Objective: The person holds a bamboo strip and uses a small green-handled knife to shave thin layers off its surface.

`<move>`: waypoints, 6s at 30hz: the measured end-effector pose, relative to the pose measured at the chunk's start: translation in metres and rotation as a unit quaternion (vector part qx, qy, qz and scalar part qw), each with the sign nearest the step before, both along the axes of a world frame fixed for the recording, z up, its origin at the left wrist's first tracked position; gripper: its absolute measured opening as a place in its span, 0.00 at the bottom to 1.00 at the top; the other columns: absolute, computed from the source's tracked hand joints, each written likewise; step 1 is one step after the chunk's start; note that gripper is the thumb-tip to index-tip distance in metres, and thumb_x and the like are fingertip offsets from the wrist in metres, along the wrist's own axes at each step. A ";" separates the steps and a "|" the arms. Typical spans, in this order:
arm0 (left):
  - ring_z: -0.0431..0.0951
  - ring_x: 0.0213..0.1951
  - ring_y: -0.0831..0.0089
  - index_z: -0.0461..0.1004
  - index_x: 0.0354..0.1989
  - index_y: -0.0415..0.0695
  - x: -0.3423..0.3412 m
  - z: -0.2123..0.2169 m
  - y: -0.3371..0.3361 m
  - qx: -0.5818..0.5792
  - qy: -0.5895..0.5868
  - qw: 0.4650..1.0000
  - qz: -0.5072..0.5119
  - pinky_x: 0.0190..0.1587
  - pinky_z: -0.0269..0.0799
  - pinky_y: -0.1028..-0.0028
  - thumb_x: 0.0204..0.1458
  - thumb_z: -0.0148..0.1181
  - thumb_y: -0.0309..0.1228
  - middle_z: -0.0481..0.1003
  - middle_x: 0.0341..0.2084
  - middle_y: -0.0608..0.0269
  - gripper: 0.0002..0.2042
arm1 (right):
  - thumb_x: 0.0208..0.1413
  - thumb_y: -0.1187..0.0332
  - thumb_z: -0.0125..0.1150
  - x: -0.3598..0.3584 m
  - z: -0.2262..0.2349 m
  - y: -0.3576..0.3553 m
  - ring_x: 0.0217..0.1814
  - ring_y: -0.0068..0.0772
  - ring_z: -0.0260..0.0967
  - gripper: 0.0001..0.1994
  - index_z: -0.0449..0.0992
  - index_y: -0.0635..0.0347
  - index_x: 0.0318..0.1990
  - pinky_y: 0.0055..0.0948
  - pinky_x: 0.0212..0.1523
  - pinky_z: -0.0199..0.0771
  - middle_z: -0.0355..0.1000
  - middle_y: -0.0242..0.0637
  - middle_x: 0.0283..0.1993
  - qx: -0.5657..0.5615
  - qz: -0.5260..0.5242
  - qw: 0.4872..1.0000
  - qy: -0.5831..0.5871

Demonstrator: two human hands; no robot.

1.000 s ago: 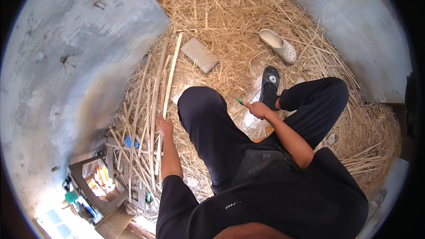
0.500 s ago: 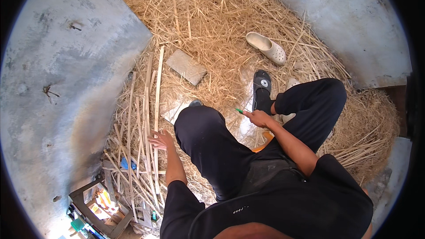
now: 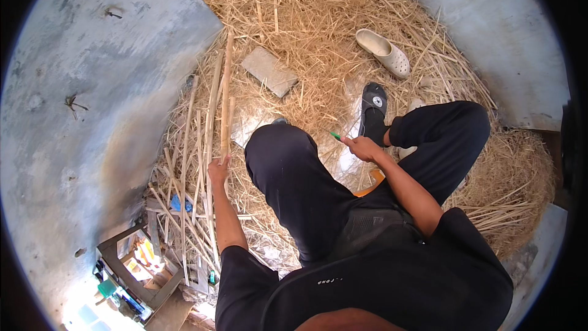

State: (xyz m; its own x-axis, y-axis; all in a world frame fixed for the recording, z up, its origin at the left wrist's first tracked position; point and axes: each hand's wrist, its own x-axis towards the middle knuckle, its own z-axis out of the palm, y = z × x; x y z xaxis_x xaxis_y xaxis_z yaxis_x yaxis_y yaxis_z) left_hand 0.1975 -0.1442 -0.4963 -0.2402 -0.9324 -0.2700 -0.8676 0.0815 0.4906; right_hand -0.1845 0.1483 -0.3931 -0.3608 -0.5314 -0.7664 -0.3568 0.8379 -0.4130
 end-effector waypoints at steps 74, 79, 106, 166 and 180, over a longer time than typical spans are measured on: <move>0.42 0.09 0.84 0.46 0.14 0.49 -0.220 0.442 0.135 -0.412 0.631 0.638 0.156 0.10 0.37 0.84 0.45 0.31 0.68 0.43 0.08 0.73 0.31 | 0.59 0.60 0.41 0.053 0.197 -0.080 0.15 0.51 0.61 0.16 0.65 0.62 0.25 0.43 0.19 0.59 0.61 0.47 0.12 -0.431 0.048 0.901 0.002; 0.50 0.10 0.78 0.53 0.23 0.48 -0.214 0.426 0.124 -0.495 0.633 0.595 -0.015 0.10 0.42 0.83 0.51 0.29 0.62 0.51 0.15 0.64 0.27 | 0.59 0.61 0.41 0.049 0.184 -0.075 0.13 0.51 0.60 0.16 0.66 0.63 0.25 0.40 0.17 0.58 0.60 0.48 0.11 -0.474 -0.007 0.880 -0.013; 0.45 0.04 0.84 0.50 0.17 0.47 -0.206 0.422 0.118 -0.195 0.741 0.563 -0.310 0.04 0.45 0.82 0.56 0.34 0.53 0.49 0.03 0.71 0.24 | 0.60 0.57 0.36 -0.001 0.118 -0.095 0.18 0.49 0.67 0.24 0.71 0.67 0.23 0.42 0.21 0.65 0.67 0.49 0.15 -0.232 0.056 0.967 0.092; 0.41 0.08 0.82 0.46 0.13 0.47 -0.181 0.418 0.105 -0.133 0.766 0.560 -0.287 0.10 0.37 0.78 0.50 0.34 0.62 0.44 0.05 0.73 0.30 | 0.59 0.59 0.39 0.054 0.179 -0.097 0.20 0.55 0.66 0.23 0.71 0.66 0.19 0.45 0.24 0.66 0.66 0.53 0.16 -0.459 0.064 0.884 0.056; 0.42 0.08 0.81 0.50 0.15 0.46 -0.189 0.415 0.113 -0.133 0.770 0.549 -0.297 0.10 0.38 0.78 0.51 0.34 0.61 0.45 0.06 0.72 0.29 | 0.59 0.58 0.39 0.052 0.144 -0.058 0.22 0.56 0.66 0.23 0.71 0.69 0.23 0.45 0.25 0.64 0.65 0.56 0.17 -0.389 0.011 0.917 0.083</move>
State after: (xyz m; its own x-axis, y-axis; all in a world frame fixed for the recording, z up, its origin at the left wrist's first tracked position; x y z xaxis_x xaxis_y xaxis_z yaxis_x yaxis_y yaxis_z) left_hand 0.0088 -0.0310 -0.0811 -0.2762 -0.5230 0.8064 0.7776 0.3715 0.5073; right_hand -0.1321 0.0903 -0.2491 -0.4205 -0.9031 -0.0874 -0.4816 0.3038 -0.8220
